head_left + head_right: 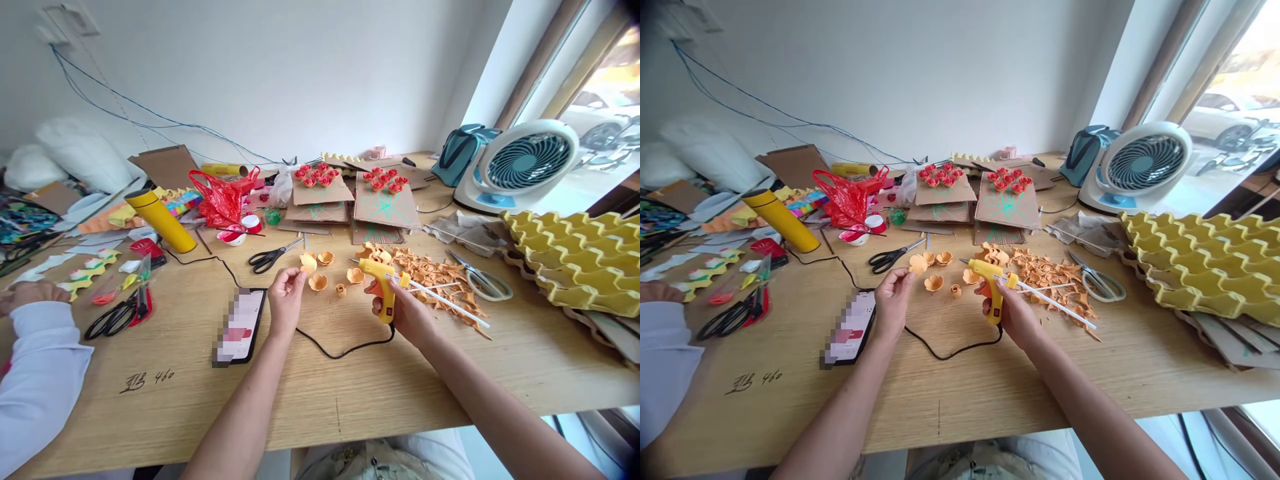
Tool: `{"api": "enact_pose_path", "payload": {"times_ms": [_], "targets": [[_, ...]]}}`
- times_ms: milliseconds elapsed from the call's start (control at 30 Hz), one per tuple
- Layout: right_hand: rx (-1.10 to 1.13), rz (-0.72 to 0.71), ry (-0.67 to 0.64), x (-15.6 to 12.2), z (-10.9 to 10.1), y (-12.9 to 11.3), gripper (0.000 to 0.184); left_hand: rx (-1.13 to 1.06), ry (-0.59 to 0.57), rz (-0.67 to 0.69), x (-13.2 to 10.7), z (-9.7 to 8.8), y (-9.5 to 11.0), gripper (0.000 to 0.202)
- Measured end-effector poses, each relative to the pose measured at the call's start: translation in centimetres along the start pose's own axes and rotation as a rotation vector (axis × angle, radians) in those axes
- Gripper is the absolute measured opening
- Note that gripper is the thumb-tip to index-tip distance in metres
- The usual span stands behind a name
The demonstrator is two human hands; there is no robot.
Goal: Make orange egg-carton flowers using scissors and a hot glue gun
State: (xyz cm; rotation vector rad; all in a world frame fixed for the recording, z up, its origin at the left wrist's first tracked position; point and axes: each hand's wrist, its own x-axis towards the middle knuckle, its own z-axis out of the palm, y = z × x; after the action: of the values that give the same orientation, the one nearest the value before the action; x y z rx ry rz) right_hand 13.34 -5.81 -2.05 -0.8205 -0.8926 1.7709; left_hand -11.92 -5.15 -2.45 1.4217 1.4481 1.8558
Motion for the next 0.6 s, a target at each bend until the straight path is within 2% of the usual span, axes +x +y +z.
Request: {"api": "enact_pose_path", "payload": {"times_ms": [233, 400, 600], "targets": [[0.034, -0.022, 0.066, 0.4, -0.1, 0.6, 0.039, 0.268, -0.114, 0.235, 0.3, -1.1, 1.0, 0.007], [0.047, -0.032, 0.053, 0.4, 0.0, 0.7, 0.038, 0.775, -0.266, 0.533, 0.1, -1.1, 1.1, 0.015], [0.149, 0.007, 0.088, 0.4, -0.8, 0.3, 0.036, 0.883, -0.288, 0.575, -0.1, -0.9, 0.9, 0.01]]}}
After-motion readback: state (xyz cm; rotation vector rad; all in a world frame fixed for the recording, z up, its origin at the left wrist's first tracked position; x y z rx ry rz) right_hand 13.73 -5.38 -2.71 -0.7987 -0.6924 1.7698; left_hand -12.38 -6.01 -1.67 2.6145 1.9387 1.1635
